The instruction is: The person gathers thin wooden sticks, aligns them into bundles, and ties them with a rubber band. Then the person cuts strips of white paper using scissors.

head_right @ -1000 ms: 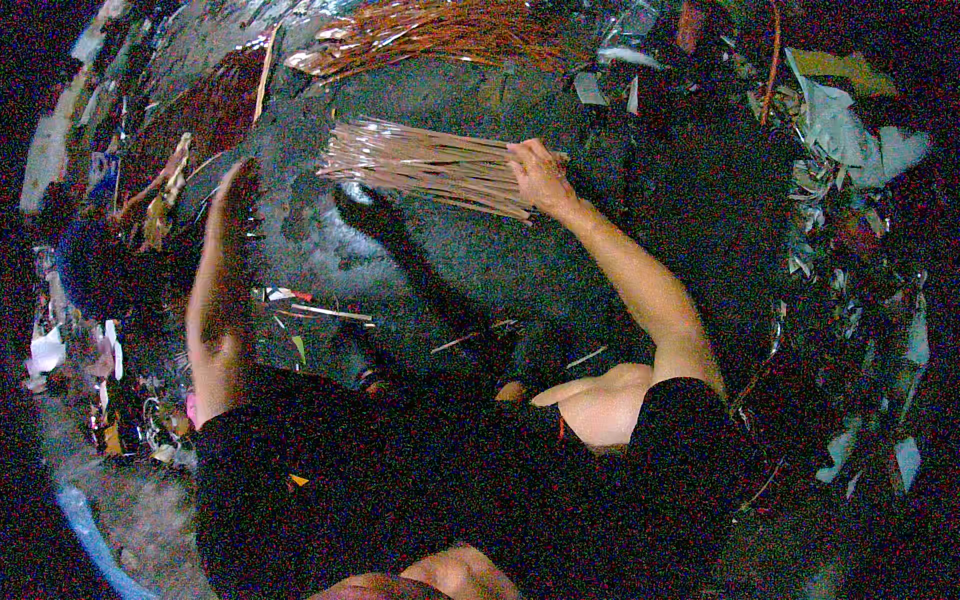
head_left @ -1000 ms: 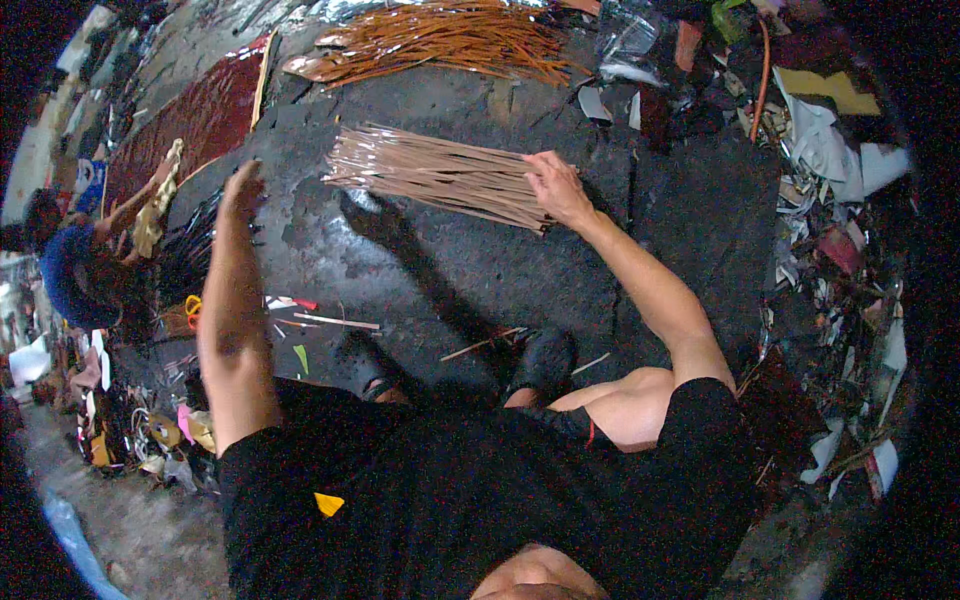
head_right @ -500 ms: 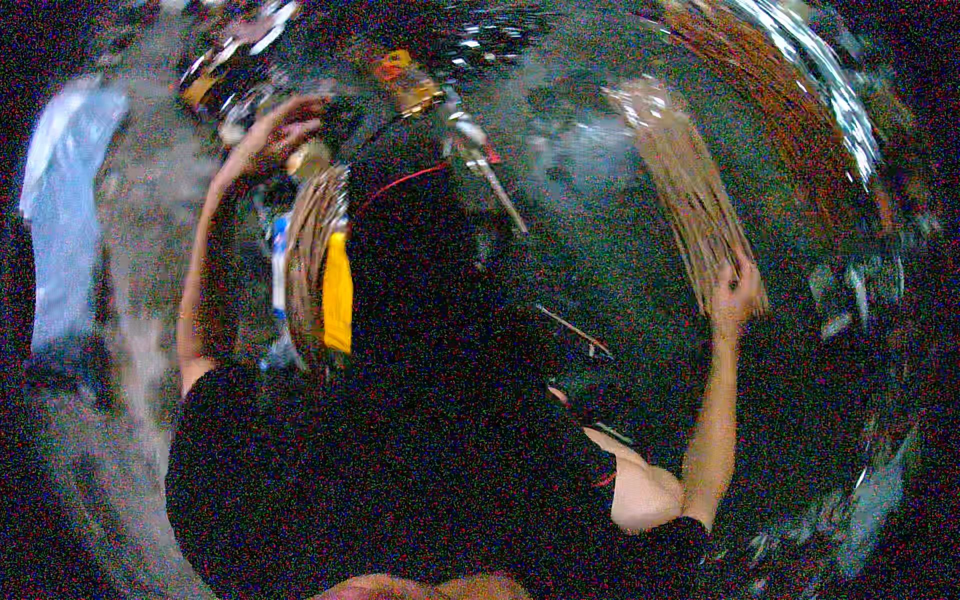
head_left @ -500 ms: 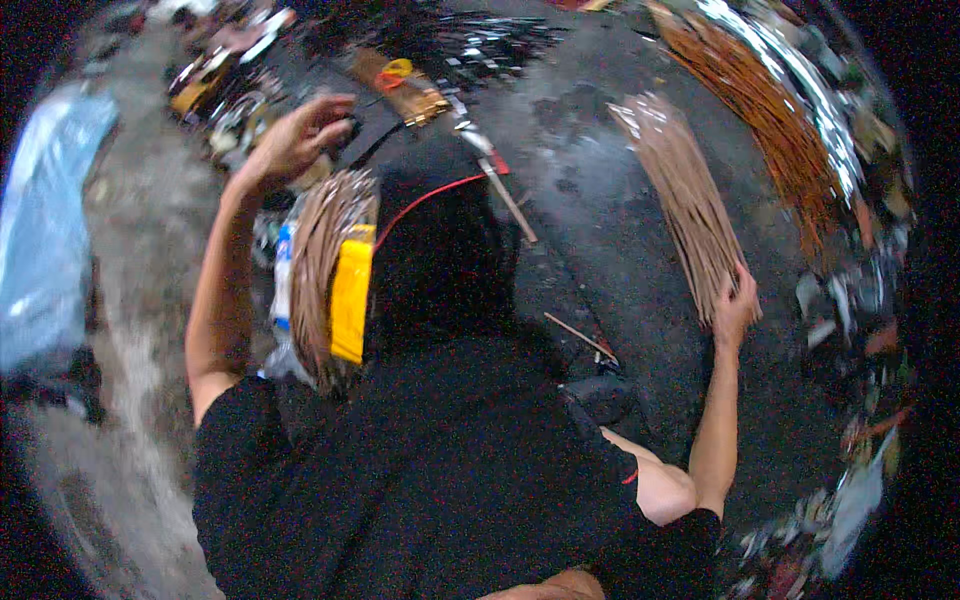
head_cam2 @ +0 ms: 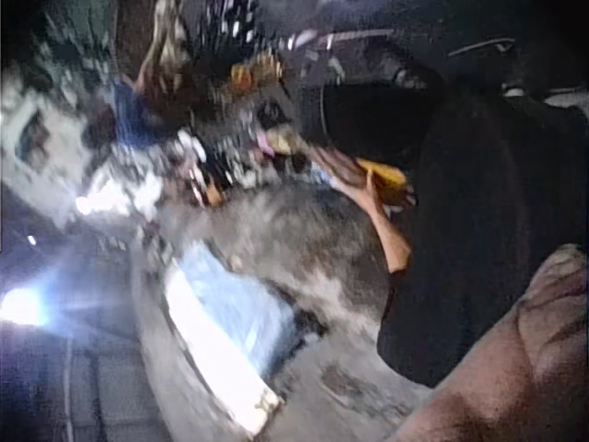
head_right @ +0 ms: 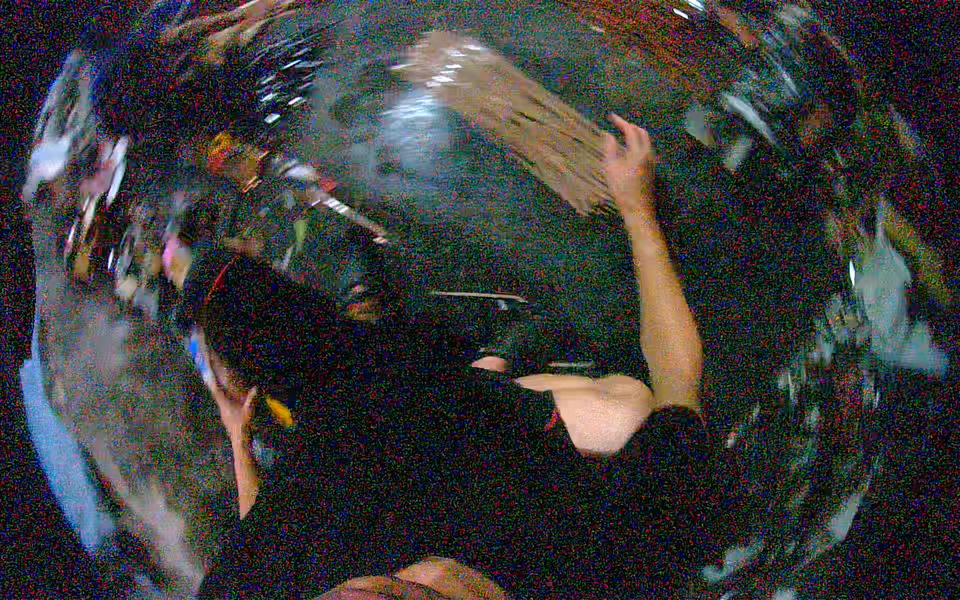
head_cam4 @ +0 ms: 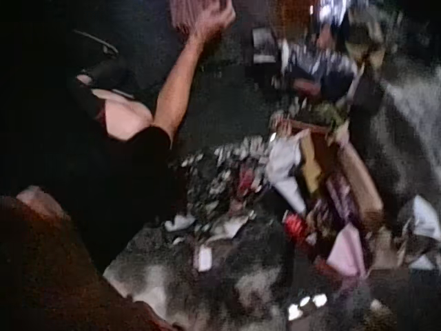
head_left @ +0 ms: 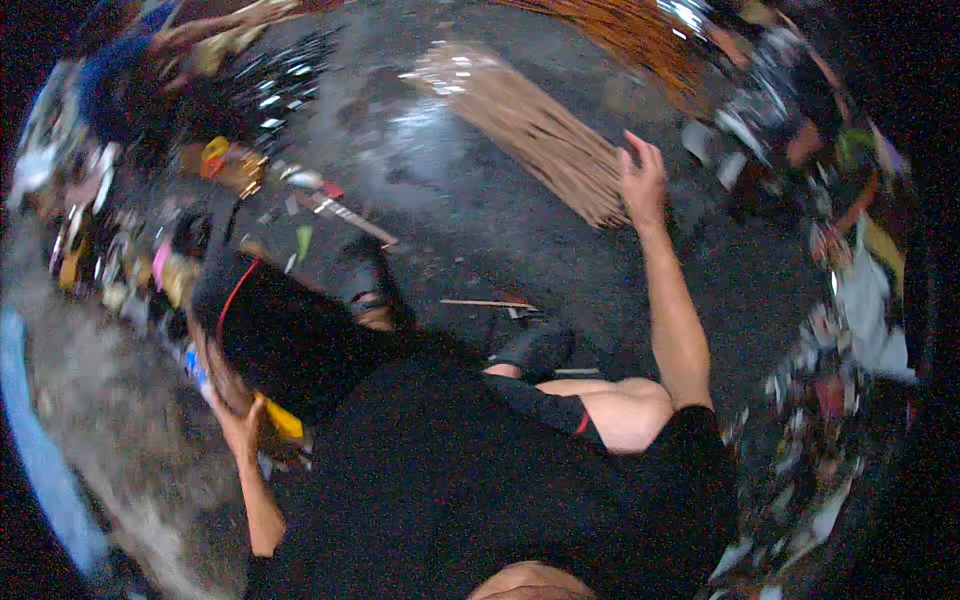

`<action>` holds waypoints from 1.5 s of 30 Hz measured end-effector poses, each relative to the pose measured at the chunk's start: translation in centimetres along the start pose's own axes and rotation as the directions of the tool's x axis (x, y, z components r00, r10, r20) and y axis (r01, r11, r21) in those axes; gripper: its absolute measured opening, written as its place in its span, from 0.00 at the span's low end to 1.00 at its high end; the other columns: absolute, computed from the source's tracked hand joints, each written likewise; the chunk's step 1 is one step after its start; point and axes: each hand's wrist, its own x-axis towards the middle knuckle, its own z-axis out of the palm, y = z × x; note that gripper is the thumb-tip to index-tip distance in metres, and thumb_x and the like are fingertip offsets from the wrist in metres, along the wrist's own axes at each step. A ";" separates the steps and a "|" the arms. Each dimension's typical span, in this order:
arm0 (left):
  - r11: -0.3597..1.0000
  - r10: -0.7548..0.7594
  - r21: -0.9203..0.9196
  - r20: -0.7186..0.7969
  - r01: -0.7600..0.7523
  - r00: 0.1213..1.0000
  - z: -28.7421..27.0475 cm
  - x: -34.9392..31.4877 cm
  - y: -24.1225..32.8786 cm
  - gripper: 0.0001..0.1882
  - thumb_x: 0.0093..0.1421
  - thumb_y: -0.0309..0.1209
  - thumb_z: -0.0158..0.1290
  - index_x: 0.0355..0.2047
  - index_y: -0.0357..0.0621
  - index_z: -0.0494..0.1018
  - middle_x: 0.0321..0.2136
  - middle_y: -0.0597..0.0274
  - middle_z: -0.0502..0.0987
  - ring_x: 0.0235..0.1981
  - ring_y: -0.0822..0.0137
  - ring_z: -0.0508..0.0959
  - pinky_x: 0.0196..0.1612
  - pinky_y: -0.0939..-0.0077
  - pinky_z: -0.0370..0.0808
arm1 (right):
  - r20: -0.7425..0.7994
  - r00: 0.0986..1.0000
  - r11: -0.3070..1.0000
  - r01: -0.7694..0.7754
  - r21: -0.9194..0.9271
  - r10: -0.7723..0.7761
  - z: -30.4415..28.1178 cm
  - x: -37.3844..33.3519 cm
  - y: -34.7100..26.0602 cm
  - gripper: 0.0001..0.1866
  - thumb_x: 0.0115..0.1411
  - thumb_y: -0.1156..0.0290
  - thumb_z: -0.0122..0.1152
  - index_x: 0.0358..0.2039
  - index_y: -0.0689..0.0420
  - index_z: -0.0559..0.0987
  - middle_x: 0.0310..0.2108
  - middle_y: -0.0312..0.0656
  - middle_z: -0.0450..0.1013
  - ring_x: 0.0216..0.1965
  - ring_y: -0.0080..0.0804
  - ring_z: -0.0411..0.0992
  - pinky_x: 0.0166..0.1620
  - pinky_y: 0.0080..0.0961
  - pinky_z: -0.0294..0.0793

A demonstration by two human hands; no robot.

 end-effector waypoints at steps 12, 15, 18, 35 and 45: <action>0.977 -0.197 0.071 -0.082 0.202 0.977 1.6 0.3 -0.2 0.42 0.41 0.35 0.58 0.55 0.29 0.53 0.52 0.41 0.62 0.51 0.50 0.65 0.53 0.67 0.61 | -0.156 0.984 0.996 -0.075 0.058 0.083 -2.5 -1.0 3.6 0.14 0.57 0.69 0.55 0.44 0.59 0.73 0.37 0.44 0.69 0.37 0.32 0.71 0.41 0.25 0.71; 0.946 -0.226 0.204 -0.149 0.254 0.963 1.6 -0.1 0.4 0.42 0.41 0.35 0.57 0.55 0.30 0.53 0.51 0.39 0.64 0.51 0.49 0.66 0.52 0.66 0.62 | -0.144 0.987 0.995 -0.054 0.080 0.065 -2.1 -0.9 3.6 0.14 0.57 0.70 0.54 0.43 0.59 0.73 0.37 0.44 0.69 0.37 0.32 0.71 0.42 0.25 0.72; 0.923 -0.291 0.224 -0.120 0.312 0.949 1.5 0.3 -1.6 0.43 0.41 0.35 0.57 0.56 0.32 0.53 0.48 0.40 0.66 0.49 0.48 0.68 0.51 0.65 0.64 | -0.150 0.985 0.987 -0.059 0.149 0.081 -2.1 -0.8 3.3 0.14 0.57 0.70 0.54 0.43 0.59 0.74 0.38 0.44 0.69 0.38 0.32 0.72 0.42 0.25 0.72; 0.950 0.023 0.311 0.038 -0.034 0.999 -19.0 19.7 14.9 0.23 0.45 0.27 0.53 0.44 0.39 0.65 0.32 0.55 0.75 0.31 0.59 0.75 0.31 0.66 0.72 | -0.092 0.996 0.983 0.002 0.184 0.015 -4.9 0.2 -1.4 0.16 0.55 0.69 0.57 0.45 0.58 0.73 0.38 0.42 0.71 0.39 0.29 0.72 0.43 0.25 0.71; 0.210 0.930 0.002 0.307 -0.978 0.200 -6.6 20.7 47.8 0.19 0.49 0.31 0.52 0.43 0.44 0.66 0.31 0.53 0.75 0.31 0.52 0.76 0.32 0.60 0.73 | -0.067 0.819 0.820 0.572 0.030 -0.569 -12.9 -0.6 -23.9 0.42 0.40 0.54 0.68 0.56 0.52 0.63 0.51 0.45 0.62 0.53 0.39 0.61 0.56 0.37 0.58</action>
